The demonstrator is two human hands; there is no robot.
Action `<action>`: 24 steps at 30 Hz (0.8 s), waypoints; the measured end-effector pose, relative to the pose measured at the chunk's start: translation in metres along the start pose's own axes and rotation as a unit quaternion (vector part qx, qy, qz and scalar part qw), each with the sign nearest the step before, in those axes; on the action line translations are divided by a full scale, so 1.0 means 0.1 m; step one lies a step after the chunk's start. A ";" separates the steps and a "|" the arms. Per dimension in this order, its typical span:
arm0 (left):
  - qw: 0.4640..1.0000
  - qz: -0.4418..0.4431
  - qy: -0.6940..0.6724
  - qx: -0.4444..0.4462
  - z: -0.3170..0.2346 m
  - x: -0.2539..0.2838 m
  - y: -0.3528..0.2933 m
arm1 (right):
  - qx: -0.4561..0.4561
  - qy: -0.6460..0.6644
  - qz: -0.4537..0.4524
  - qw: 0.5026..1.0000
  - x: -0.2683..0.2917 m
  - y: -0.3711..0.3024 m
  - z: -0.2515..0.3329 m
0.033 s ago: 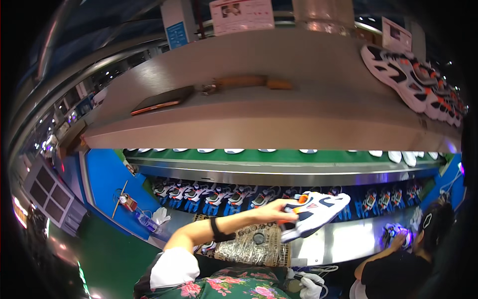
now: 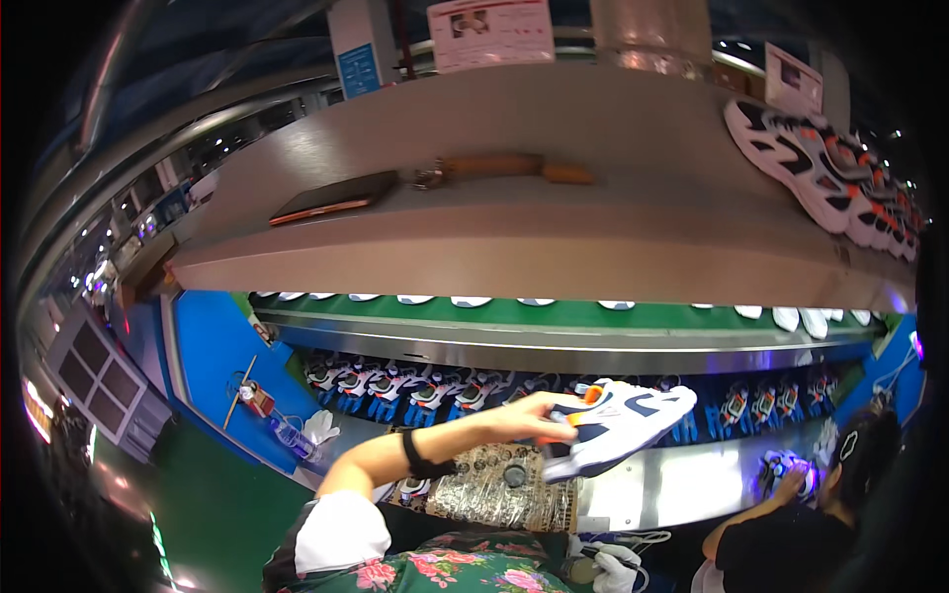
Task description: The worker is using a small brush to apply adhesive or primer to the interior of shoe soles in a factory setting.
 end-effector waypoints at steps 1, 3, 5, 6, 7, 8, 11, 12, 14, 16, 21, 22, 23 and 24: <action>0.999 -0.014 0.038 -0.022 -0.20 0.06 -0.15 | 0.004 0.081 0.008 0.997 0.00 0.03 0.03; 0.995 -0.020 0.057 -0.084 -0.45 0.45 -0.76 | -0.004 0.095 0.005 0.995 -0.27 0.01 0.09; 0.959 0.141 -0.026 -0.243 -0.59 0.81 -1.46 | 0.008 0.079 0.007 0.997 -0.27 0.08 -0.22; 0.935 0.052 0.025 -0.350 -0.50 1.10 -1.78 | 0.206 -0.181 -0.013 0.962 -0.18 0.15 -0.26; 0.914 0.054 -0.007 -0.401 -0.67 1.12 -2.03 | 0.381 -0.420 -0.035 0.822 -0.21 0.15 -0.30; 0.886 0.053 -0.025 -0.461 -0.97 1.07 -2.33 | 0.392 -0.436 -0.024 0.810 -0.23 0.21 -0.36; 0.795 -0.002 -0.025 -0.607 -1.54 1.12 -2.93 | 0.042 0.202 0.024 0.978 -0.17 0.78 -0.83; 0.767 -0.020 -0.016 -0.641 -1.75 1.09 -3.09 | 0.048 0.204 0.023 0.978 -0.19 0.83 -0.83; 0.717 -0.065 0.006 -0.694 -2.13 1.14 -3.34 | 0.001 0.305 0.024 0.952 -0.26 0.97 -0.95; 0.685 -0.123 0.044 -0.717 -2.47 1.14 -3.52 | 0.003 0.279 0.073 0.958 -0.34 1.07 -1.00; 0.664 -0.336 0.240 -0.623 -3.14 1.50 -3.62 | -0.001 0.255 0.056 0.965 -0.50 1.01 -0.95; 0.646 -0.409 0.290 -0.576 -3.26 1.70 -3.73 | 0.000 0.272 0.063 0.960 -0.59 0.97 -0.87; 0.649 -0.402 0.285 -0.580 -3.36 1.82 -3.63 | -0.016 0.293 0.027 0.956 -0.47 0.97 -0.97; 0.659 -0.456 0.334 -0.497 -3.42 1.99 -3.47 | -0.009 0.286 0.011 0.958 -0.36 1.00 -1.04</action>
Point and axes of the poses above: each hand's wrist, its own y-axis towards the middle knuckle, its own x-axis out of the back of the hand, z = x × y, the point moved 6 cm from there along y, towards the middle knuckle, and after that the axes turned 3 degrees about -y, right-handed, at the moved point
